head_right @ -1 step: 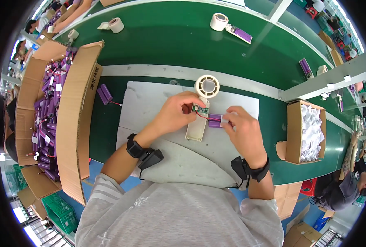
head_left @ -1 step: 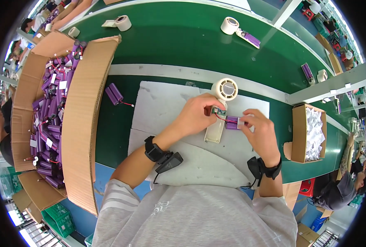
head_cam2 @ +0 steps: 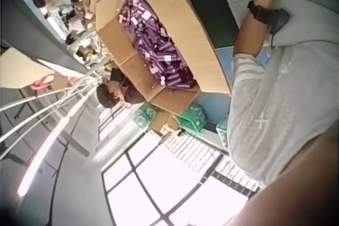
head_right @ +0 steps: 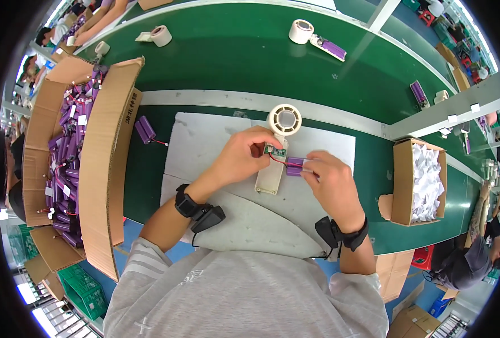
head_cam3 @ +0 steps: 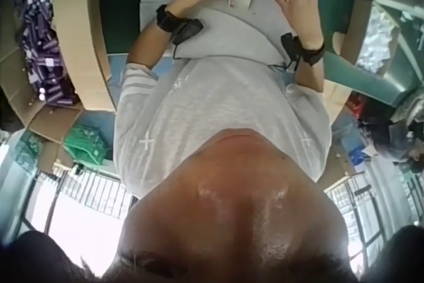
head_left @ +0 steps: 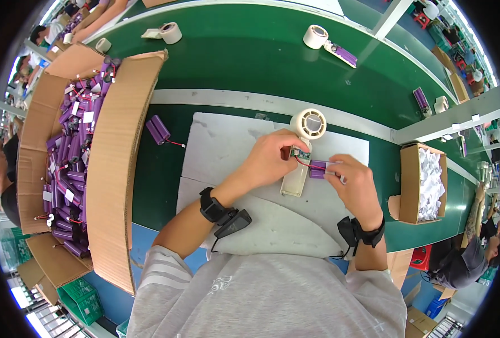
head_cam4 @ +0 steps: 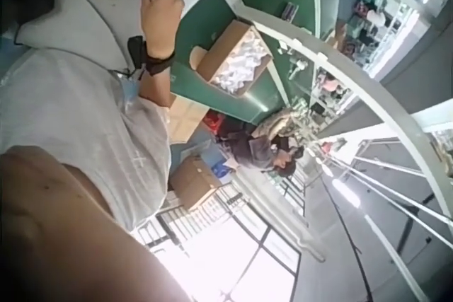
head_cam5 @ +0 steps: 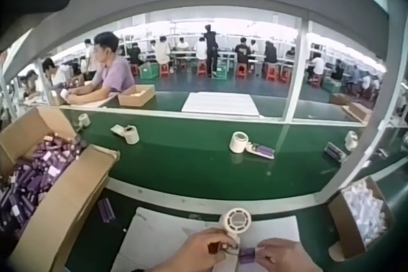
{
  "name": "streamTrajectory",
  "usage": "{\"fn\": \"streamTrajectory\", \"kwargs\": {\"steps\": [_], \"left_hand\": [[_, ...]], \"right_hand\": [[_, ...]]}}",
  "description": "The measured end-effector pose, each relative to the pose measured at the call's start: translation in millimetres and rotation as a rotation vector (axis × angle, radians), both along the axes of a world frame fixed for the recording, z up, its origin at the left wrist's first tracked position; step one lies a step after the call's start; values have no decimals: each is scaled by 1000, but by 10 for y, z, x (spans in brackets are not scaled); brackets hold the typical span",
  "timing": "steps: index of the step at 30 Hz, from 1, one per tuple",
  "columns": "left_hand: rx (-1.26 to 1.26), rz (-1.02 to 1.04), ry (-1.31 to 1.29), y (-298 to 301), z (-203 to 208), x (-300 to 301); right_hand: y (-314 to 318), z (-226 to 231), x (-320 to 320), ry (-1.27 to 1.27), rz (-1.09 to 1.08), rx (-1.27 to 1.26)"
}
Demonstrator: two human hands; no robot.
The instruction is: The person reaches into a cardboard box for a battery pack, connects its wires to a circuit board inside a handheld fan housing, and presses the battery pack into the handle. After testing the fan, the person sets the assembled unit onto the conveyor belt.
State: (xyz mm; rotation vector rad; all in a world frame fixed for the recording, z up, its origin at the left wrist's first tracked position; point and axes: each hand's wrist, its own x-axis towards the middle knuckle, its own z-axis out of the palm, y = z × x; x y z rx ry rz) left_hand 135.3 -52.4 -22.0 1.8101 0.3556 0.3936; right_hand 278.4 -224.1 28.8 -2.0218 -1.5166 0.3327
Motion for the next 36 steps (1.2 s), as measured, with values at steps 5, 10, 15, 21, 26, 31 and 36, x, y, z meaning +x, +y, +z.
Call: {"fn": "streamTrajectory", "kwargs": {"steps": [5,10,15,21,26,31,36], "left_hand": [[26,38,1,-2,-9,-17],[48,33,-17,-4,21,-20],[69,15,-54,-21,2,-9],[80,19,-81,-18,-27,-39],[68,0,-76,1,-9,-35],[62,-8,-79,6,0,-26],[70,-12,-74,12,-36,-9]], "right_hand": [[2,-49,-50,-132,36,105],[-6,-23,-87,-173,30,43],[-20,-96,-8,-160,-2,29],[-27,18,-21,-14,18,11],[-21,6,-11,-115,78,31],[-3,-43,-80,-243,73,14],[40,-91,-165,-371,24,-9]]}}
